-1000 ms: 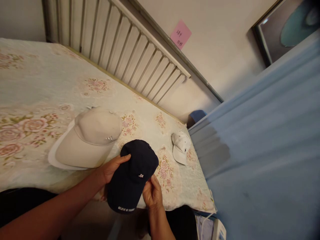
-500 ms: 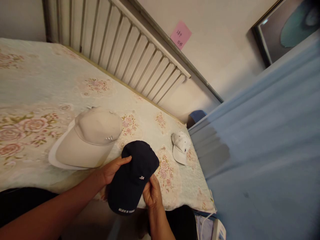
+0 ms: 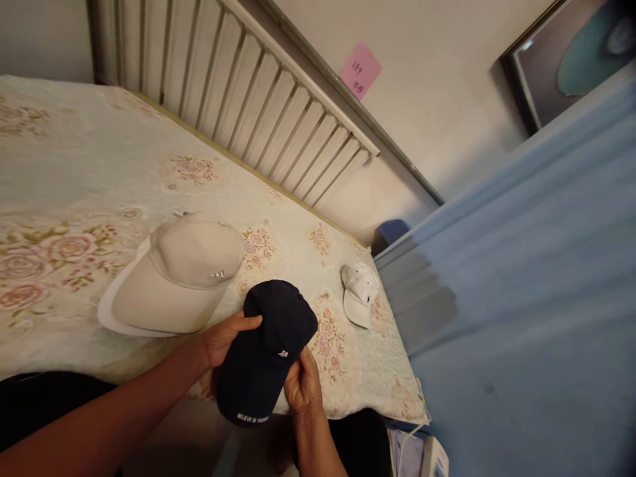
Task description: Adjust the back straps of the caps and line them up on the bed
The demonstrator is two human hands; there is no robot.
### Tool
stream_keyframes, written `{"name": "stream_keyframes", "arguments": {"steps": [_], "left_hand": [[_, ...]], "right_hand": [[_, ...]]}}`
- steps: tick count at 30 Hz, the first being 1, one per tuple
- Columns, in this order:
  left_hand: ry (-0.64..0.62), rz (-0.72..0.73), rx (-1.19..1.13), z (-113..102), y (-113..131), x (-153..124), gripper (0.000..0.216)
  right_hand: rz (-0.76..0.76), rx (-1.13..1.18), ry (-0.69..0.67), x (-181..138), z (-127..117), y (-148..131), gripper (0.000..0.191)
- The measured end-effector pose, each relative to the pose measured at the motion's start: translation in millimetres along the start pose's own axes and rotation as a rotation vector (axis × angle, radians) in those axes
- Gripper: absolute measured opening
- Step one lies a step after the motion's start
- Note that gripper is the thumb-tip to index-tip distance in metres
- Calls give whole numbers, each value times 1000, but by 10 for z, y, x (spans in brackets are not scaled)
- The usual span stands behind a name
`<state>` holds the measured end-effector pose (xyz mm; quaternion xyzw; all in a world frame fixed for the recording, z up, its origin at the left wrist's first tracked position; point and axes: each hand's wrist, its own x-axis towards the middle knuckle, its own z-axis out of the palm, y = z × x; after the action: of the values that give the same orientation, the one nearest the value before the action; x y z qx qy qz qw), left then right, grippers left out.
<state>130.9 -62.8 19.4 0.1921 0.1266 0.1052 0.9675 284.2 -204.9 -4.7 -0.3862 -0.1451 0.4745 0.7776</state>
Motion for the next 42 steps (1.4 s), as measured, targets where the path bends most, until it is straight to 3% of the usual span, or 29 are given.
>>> {"name": "stream_keyframes", "arguments": {"steps": [16,22,42], "left_hand": [[13,50,82,53,8,-27,61],[12,67,86,53,18,-22,56],[31,57,94,3,14,15,70]], "right_hand": [[-32,-108,49,-30,65,-29,40],[-30,-100,-7,-39,115,-40,39],[-23,-132,4,-50,141,-61,41]]}}
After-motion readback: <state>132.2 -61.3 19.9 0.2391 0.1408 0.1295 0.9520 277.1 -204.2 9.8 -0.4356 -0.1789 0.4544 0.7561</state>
